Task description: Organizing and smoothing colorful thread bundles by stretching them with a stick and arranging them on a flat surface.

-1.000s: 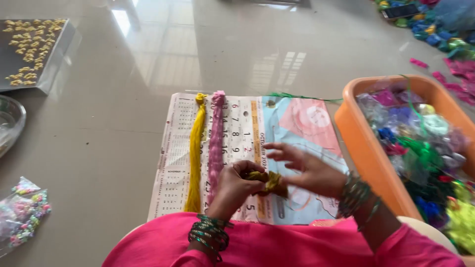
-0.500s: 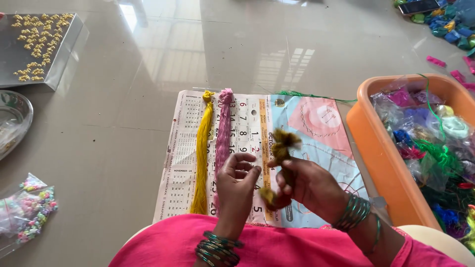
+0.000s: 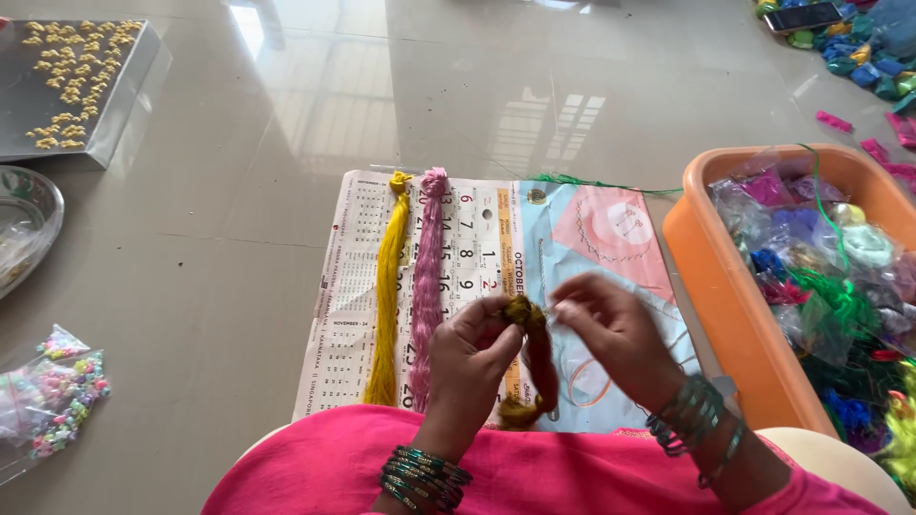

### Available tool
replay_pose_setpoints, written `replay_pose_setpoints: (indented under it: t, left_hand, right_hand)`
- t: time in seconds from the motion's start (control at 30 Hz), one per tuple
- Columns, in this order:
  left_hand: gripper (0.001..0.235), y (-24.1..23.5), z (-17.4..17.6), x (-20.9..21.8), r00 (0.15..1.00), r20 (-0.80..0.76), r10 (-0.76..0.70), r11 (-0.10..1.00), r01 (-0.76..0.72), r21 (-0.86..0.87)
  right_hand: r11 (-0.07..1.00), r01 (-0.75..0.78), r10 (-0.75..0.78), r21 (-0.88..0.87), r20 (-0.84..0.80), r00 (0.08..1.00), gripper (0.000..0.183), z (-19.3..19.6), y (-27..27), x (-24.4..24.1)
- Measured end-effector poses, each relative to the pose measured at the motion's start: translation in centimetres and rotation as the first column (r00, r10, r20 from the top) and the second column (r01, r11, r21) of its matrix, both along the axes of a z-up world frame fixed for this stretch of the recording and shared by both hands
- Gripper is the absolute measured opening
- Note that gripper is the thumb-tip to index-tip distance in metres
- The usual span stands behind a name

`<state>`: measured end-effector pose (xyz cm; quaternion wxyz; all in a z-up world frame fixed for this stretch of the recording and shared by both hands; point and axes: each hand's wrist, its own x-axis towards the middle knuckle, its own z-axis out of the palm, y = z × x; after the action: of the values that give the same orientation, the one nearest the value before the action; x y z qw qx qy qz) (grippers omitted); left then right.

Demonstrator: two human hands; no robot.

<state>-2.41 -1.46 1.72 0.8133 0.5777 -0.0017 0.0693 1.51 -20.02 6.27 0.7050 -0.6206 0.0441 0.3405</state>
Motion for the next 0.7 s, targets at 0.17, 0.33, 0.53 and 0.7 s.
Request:
replay_pose_setpoints:
  t: [0.17,0.33,0.53,0.7]
  left_hand:
    - [0.023,0.1,1.0,0.1,0.977,-0.211,-0.018,0.999,0.026,0.034]
    - [0.021,0.5,-1.0,0.5,0.963,-0.259,-0.07,0.997,0.057,-0.058]
    - [0.02,1.1,-3.9,1.0,0.95,-0.284,-0.129,0.986,0.092,-0.14]
    - [0.019,1.3,-4.5,1.7,0.925,-0.306,-0.226,0.972,0.193,-0.134]
  right_hand:
    - [0.957,0.118,0.149,-0.264,0.799,0.583,0.026,1.5,0.5,-1.3]
    - [0.831,0.226,0.411,-0.508,0.835,0.366,0.034,1.3,1.9,-1.7]
    - [0.742,0.257,0.525,-0.619,0.776,0.351,0.033,0.4,2.8,-2.3]
    - [0.687,0.33,0.574,-0.647,0.762,0.3,0.026,-0.5,2.4,-2.3]
